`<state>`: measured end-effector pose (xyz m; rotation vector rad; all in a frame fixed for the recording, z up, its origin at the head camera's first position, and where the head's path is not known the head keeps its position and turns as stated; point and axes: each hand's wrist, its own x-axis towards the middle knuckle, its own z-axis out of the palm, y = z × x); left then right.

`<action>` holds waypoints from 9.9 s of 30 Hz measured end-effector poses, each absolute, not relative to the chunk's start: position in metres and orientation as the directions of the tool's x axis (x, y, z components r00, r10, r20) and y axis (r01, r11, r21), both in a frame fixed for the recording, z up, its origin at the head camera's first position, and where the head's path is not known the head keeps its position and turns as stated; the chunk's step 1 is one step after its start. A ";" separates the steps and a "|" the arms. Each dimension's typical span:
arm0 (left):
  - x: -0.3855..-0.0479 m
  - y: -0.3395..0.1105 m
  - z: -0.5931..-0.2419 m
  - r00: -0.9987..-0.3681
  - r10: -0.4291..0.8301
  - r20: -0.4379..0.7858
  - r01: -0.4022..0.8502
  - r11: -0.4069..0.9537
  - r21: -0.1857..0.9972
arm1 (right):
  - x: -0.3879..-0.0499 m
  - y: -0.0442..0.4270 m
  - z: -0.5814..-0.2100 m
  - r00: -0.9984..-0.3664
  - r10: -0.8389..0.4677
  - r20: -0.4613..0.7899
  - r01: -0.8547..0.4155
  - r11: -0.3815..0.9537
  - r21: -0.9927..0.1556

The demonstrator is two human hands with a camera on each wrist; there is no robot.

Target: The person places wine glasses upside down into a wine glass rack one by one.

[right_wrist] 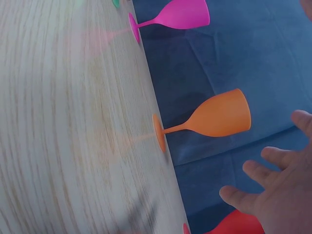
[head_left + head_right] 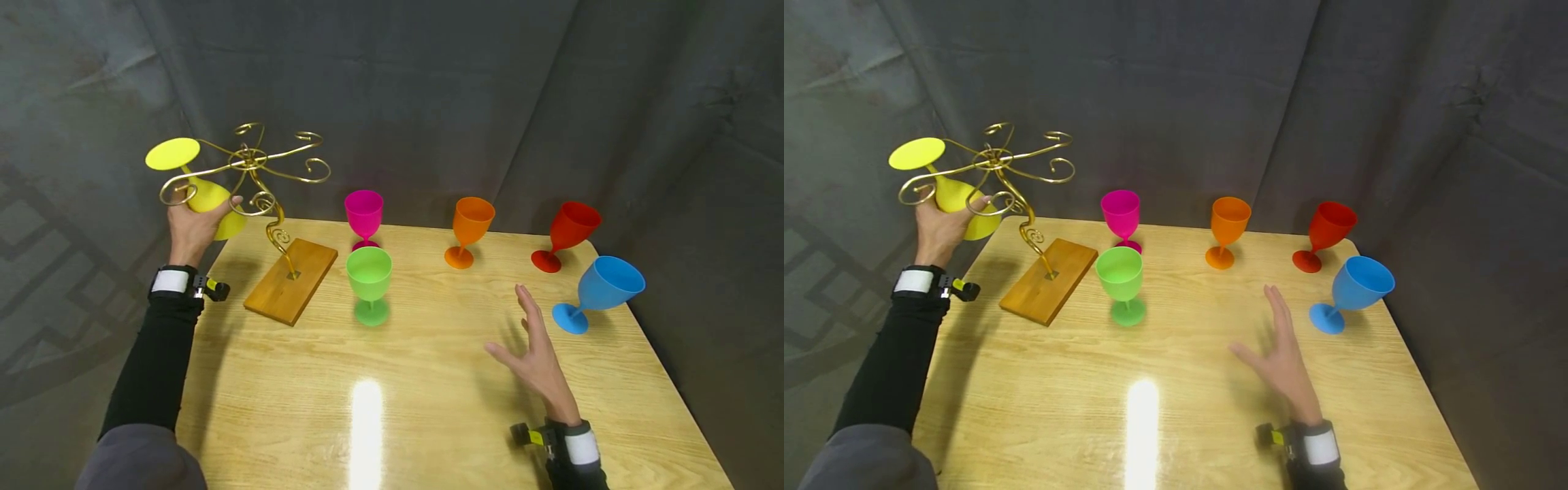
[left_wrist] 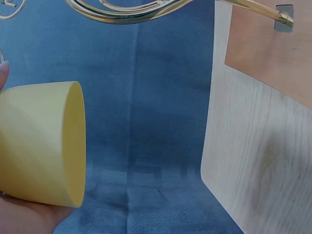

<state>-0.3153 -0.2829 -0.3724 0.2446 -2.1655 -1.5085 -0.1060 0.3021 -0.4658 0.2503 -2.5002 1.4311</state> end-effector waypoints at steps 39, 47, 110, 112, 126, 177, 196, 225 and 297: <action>-0.240 -0.283 -0.400 -0.871 -0.361 0.332 0.257 0.240 0.936 | -0.115 0.300 -0.457 -0.930 -0.058 0.362 -0.336 0.529 -0.779; -0.216 -0.260 -0.421 -0.829 -0.377 0.412 0.341 0.242 0.908 | -0.117 0.301 -0.458 -0.943 -0.055 0.330 -0.304 0.549 -0.779; -0.224 -0.070 -0.437 -0.945 0.182 0.271 0.319 0.339 0.885 | -0.122 0.277 -0.471 -0.946 -0.145 0.291 -0.324 0.490 -0.809; -0.224 -0.069 -0.438 -0.950 0.174 0.259 0.306 0.360 0.881 | -0.122 0.277 -0.471 -0.950 -0.143 0.276 -0.311 0.493 -0.813; -0.226 -0.071 -0.436 -0.964 0.102 0.246 0.266 0.330 0.906 | -0.121 0.274 -0.470 -0.960 -0.137 0.245 -0.281 0.487 -0.827; -0.173 -0.064 -0.425 -0.980 0.181 0.080 -0.021 -0.497 0.868 | -0.133 0.207 -0.456 -0.916 -0.201 0.348 -0.341 -0.068 -0.937; -0.175 -0.072 -0.426 -0.981 0.184 0.061 -0.023 -0.423 0.906 | -0.129 0.205 -0.441 -0.917 -0.147 0.371 -0.359 -0.102 -0.928; -0.175 -0.062 -0.423 -0.864 0.425 0.271 0.474 0.502 0.724 | -0.136 0.236 -0.390 -0.845 -0.283 0.455 -0.535 0.490 -0.689; -0.163 -0.033 -0.424 -0.877 0.455 0.156 0.163 -0.025 0.986 | -0.136 0.156 -0.420 -0.909 -0.325 0.262 -0.348 0.240 -0.906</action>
